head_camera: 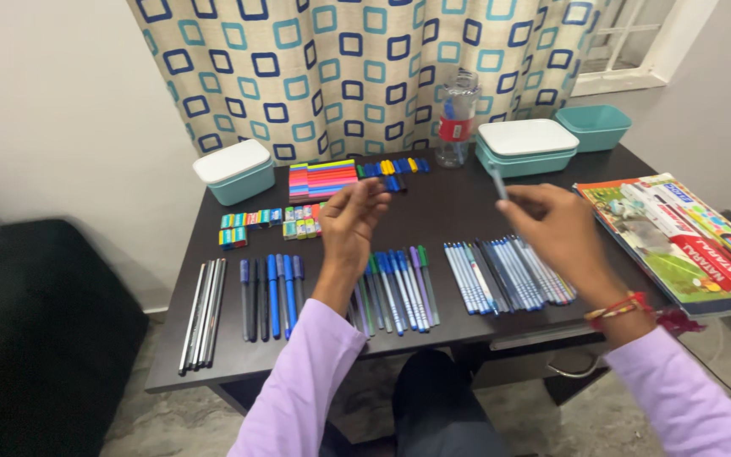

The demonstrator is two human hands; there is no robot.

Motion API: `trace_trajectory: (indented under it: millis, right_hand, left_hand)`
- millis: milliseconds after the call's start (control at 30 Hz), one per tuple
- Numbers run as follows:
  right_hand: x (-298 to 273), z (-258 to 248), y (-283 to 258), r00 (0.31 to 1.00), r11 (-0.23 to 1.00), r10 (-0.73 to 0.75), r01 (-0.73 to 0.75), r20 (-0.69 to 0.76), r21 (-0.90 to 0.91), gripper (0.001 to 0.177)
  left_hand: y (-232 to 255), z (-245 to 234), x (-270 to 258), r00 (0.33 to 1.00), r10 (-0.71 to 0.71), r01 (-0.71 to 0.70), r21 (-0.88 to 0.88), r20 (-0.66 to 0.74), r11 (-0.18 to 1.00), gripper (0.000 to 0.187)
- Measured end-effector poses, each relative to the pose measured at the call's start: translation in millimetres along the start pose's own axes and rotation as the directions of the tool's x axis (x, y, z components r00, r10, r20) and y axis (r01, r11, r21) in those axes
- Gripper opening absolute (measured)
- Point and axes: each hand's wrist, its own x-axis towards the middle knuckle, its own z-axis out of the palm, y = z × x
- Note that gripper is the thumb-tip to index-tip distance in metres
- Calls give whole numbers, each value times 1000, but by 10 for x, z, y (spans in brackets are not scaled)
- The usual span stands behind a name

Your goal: The person organizes stationery items on a desk, picking up pens and highlighters from a drawer and arranging them by color on the table surface. The person handles multiple pens and highlighters, placing them in neat rows.

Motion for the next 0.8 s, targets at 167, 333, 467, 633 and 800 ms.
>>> trace_trajectory:
  millis: [167,333,467,633,800]
  right_hand:
    - [-29,-243,958,979,974,201,-197,19,-114,35]
    - [-304,-190,1481,955,955,295,-295,-13,-25,35]
    - [-445,-78,1481,946,945,317,-321,-70,-66,26]
    - [-489,-101,1366,944,946,316,-321,-89,-45,23]
    - [-501,-105,1257,947,946,313,-318,-79,-62,22]
  left_hand:
    - [57,85,-54,999,18,-22,158,27,987,28]
    - [73,159,-91,999,-8,-4,234,50,972,30]
    - [54,135,-91,999,-6,-8,263,54,965,27]
    - [20,98,-61,998,10,-26,234,70,972,24]
    - [40,99,-72,998,21,-33,246,52,969,23]
